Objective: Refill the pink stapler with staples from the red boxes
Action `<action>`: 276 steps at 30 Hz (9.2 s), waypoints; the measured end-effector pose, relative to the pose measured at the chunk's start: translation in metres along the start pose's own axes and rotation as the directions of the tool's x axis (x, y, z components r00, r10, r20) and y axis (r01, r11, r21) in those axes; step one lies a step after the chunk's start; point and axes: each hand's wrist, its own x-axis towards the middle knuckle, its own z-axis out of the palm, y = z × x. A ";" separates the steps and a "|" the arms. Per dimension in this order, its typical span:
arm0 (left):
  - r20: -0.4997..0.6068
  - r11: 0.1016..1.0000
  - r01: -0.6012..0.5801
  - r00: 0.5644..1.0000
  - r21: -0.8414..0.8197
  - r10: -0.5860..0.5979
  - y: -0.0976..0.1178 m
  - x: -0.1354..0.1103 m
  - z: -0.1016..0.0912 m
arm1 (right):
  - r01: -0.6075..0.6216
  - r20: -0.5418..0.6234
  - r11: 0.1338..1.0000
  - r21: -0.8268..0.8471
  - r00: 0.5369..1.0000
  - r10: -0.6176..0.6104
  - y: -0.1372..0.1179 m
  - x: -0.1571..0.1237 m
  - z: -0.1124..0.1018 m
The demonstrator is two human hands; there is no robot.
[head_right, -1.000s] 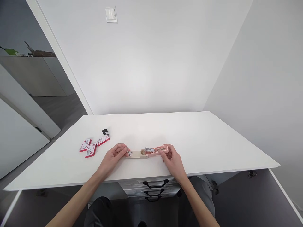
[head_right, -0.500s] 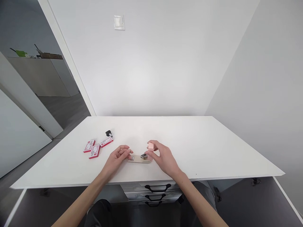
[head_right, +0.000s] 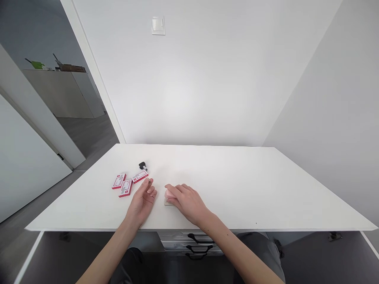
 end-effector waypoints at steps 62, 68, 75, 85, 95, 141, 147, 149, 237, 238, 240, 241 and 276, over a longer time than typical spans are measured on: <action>0.302 0.454 -0.348 0.937 0.820 0.174 -0.009 -0.026 0.008 | -0.156 -0.018 0.382 0.911 0.910 0.415 -0.003 0.011 0.050; 0.494 -0.413 -0.305 0.706 0.858 0.508 0.048 -0.020 -0.038 | -0.232 -0.005 0.492 0.839 0.901 0.433 0.037 -0.033 0.022; 0.345 -0.658 0.060 0.813 0.751 0.468 0.083 -0.014 -0.060 | -0.273 -0.024 0.479 0.835 0.850 0.526 0.067 -0.073 -0.010; 0.355 -0.340 -0.279 0.916 0.898 0.187 0.070 -0.059 -0.058 | -0.318 -0.001 0.551 0.771 0.865 0.501 0.061 -0.074 -0.006; 0.556 -0.062 -0.570 0.817 0.820 -0.154 0.001 -0.041 -0.006 | -0.319 -0.011 0.566 0.760 0.865 0.502 0.061 -0.073 -0.008; 0.560 0.119 -0.548 0.818 0.828 -0.129 -0.020 -0.021 0.021 | -0.372 -0.042 0.650 0.663 0.848 0.528 0.060 -0.072 -0.015; 0.494 0.195 -0.471 0.864 0.861 -0.096 -0.018 -0.023 0.024 | -0.312 0.042 0.594 0.741 0.905 0.422 0.051 -0.075 -0.026; 0.493 0.190 -0.470 0.865 0.862 -0.095 -0.019 -0.023 0.025 | -0.311 0.053 0.593 0.743 0.910 0.411 0.050 -0.076 -0.027; 0.484 0.146 -0.463 0.857 0.874 -0.177 -0.015 -0.033 0.025 | -0.386 0.264 0.624 0.680 0.922 0.282 0.036 -0.050 -0.024; 0.486 0.151 -0.464 0.853 0.873 -0.189 -0.015 -0.034 0.026 | -0.374 0.259 0.611 0.698 0.927 0.272 0.034 -0.049 -0.022; 0.491 0.165 -0.465 0.846 0.870 -0.207 -0.014 -0.035 0.026 | -0.353 0.221 0.602 0.716 0.933 0.284 0.031 -0.046 -0.018; 0.494 0.180 -0.463 0.844 0.868 -0.209 -0.014 -0.035 0.026 | -0.342 0.196 0.597 0.726 0.935 0.297 0.031 -0.045 -0.015; 0.434 0.362 -0.301 0.819 0.882 -0.375 -0.012 -0.029 0.029 | -0.293 0.219 0.518 0.804 0.955 0.200 0.028 -0.050 -0.009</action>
